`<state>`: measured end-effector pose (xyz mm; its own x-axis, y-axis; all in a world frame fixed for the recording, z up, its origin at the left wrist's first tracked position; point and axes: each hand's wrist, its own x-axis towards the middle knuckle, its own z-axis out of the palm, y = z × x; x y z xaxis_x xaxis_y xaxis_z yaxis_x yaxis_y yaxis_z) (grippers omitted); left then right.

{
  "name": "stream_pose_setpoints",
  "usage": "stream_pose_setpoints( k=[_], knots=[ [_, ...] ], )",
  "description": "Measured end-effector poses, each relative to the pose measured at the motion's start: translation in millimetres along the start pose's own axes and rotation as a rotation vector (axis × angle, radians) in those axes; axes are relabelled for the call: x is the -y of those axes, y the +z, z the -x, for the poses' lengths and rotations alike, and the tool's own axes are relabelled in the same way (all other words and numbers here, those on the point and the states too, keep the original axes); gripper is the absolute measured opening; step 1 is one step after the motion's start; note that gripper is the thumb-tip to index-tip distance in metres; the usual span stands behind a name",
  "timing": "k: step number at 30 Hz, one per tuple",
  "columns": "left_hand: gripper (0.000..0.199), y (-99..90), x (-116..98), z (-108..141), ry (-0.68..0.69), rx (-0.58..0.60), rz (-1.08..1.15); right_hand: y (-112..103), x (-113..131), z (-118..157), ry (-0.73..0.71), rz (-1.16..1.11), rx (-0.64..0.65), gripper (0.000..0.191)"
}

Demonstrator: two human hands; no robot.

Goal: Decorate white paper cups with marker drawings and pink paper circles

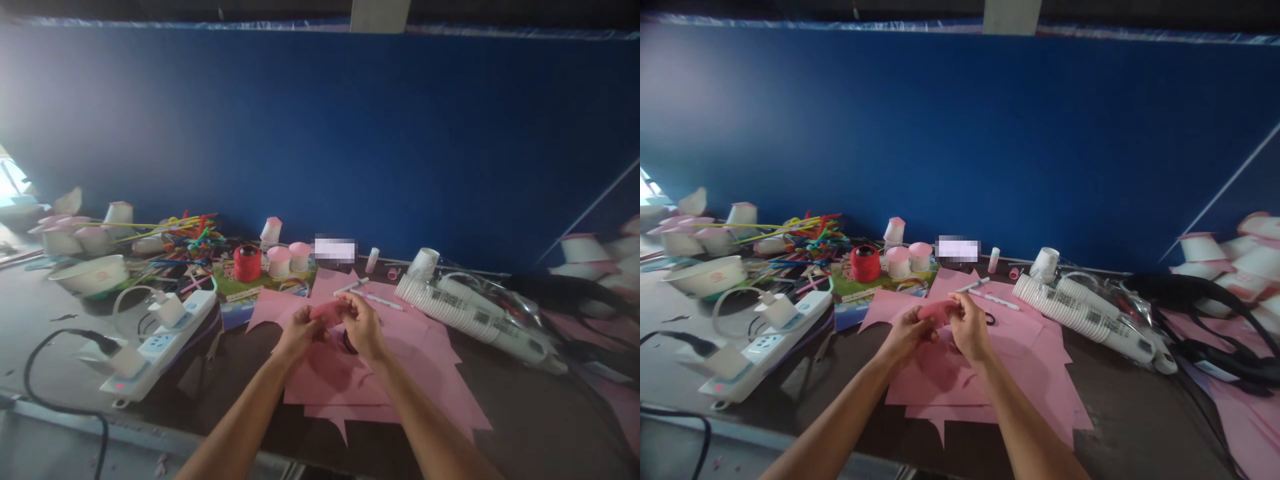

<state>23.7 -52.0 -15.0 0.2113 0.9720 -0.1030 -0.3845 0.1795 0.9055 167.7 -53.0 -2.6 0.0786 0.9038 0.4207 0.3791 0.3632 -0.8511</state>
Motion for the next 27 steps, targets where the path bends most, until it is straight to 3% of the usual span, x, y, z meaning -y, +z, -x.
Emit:
stream_pose_setpoints(
  k=[11,17,21,27],
  knots=[
    [0.03,-2.1,2,-2,0.086,-0.049,-0.195,6,-1,-1,0.185,-0.244,0.096,0.033],
    [0.031,-3.8,0,-4,0.118,-0.128,-0.217,11,5,5,0.127,-0.147,0.134,0.041],
    [0.032,-3.4,-1,-3,0.078,-0.066,-0.175,11,7,7,0.142,-0.107,0.124,0.043],
    [0.03,-0.4,-4,0,-0.01,-0.006,-0.034,8,7,6,0.213,-0.264,0.151,0.045]
  ],
)
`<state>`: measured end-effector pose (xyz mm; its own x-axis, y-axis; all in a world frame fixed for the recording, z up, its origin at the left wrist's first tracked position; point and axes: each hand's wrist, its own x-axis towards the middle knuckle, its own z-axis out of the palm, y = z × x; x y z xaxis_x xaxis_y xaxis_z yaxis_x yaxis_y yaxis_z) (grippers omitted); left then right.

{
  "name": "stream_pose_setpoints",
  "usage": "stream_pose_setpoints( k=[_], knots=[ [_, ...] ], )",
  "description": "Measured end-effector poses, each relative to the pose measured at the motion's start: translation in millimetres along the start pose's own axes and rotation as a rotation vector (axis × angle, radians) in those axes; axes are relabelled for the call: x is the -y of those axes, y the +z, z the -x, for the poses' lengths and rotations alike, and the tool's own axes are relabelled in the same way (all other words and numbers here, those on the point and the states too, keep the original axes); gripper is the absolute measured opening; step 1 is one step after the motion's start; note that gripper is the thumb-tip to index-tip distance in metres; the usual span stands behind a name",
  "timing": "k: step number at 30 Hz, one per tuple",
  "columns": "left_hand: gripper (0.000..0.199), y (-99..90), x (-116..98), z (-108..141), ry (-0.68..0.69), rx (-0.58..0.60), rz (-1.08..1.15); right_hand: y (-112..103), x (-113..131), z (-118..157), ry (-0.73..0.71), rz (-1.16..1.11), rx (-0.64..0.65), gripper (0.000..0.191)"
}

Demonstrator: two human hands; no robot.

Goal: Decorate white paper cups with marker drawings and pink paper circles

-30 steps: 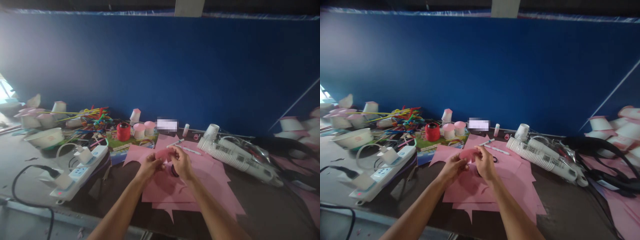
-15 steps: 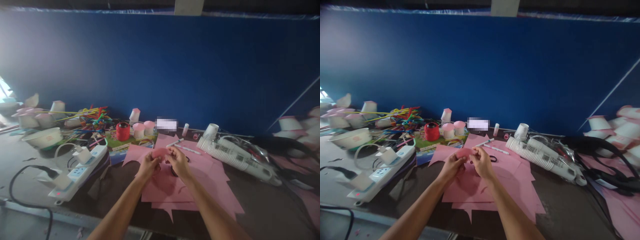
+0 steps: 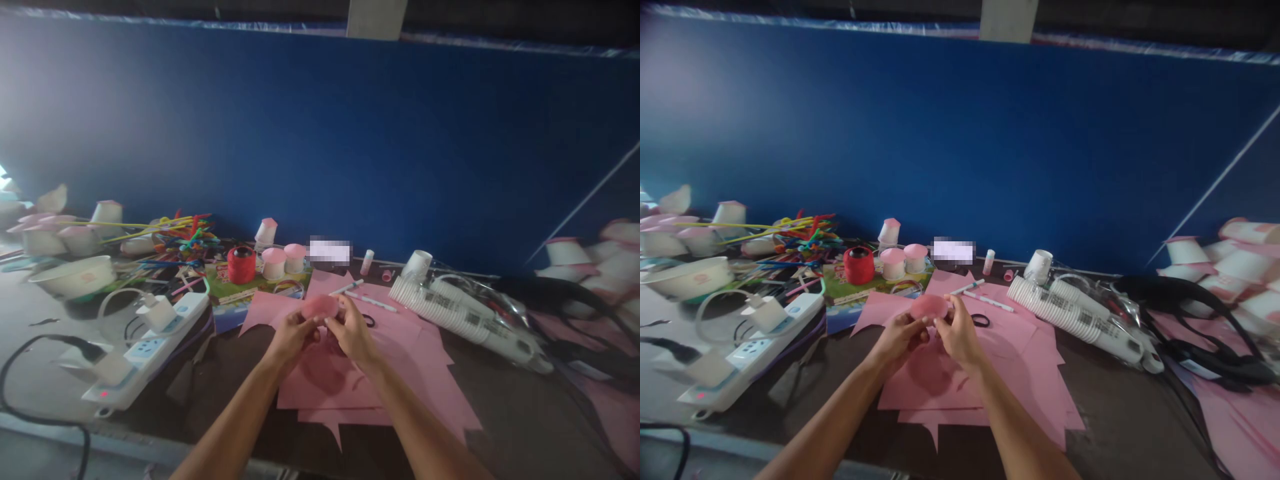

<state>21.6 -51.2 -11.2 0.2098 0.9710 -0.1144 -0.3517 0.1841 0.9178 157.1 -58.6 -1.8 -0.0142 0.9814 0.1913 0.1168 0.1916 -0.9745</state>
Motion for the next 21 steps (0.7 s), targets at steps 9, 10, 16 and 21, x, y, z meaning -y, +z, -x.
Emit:
stream_pose_setpoints(
  k=[9,10,16,21],
  knots=[
    [0.029,-3.5,2,1,-0.007,-0.099,-0.06,-12,-4,-9,-0.087,-0.018,-0.076,0.043],
    [0.029,-3.3,1,1,0.007,-0.123,-0.075,-15,-7,-13,-0.071,-0.013,-0.12,0.042],
    [0.027,-2.5,2,-1,0.072,-0.18,-0.134,-49,-14,-43,0.01,0.236,-0.335,0.043],
    [0.023,-0.5,0,1,0.07,-0.174,-0.11,-73,-8,-82,0.111,0.473,-0.416,0.035]
  ],
)
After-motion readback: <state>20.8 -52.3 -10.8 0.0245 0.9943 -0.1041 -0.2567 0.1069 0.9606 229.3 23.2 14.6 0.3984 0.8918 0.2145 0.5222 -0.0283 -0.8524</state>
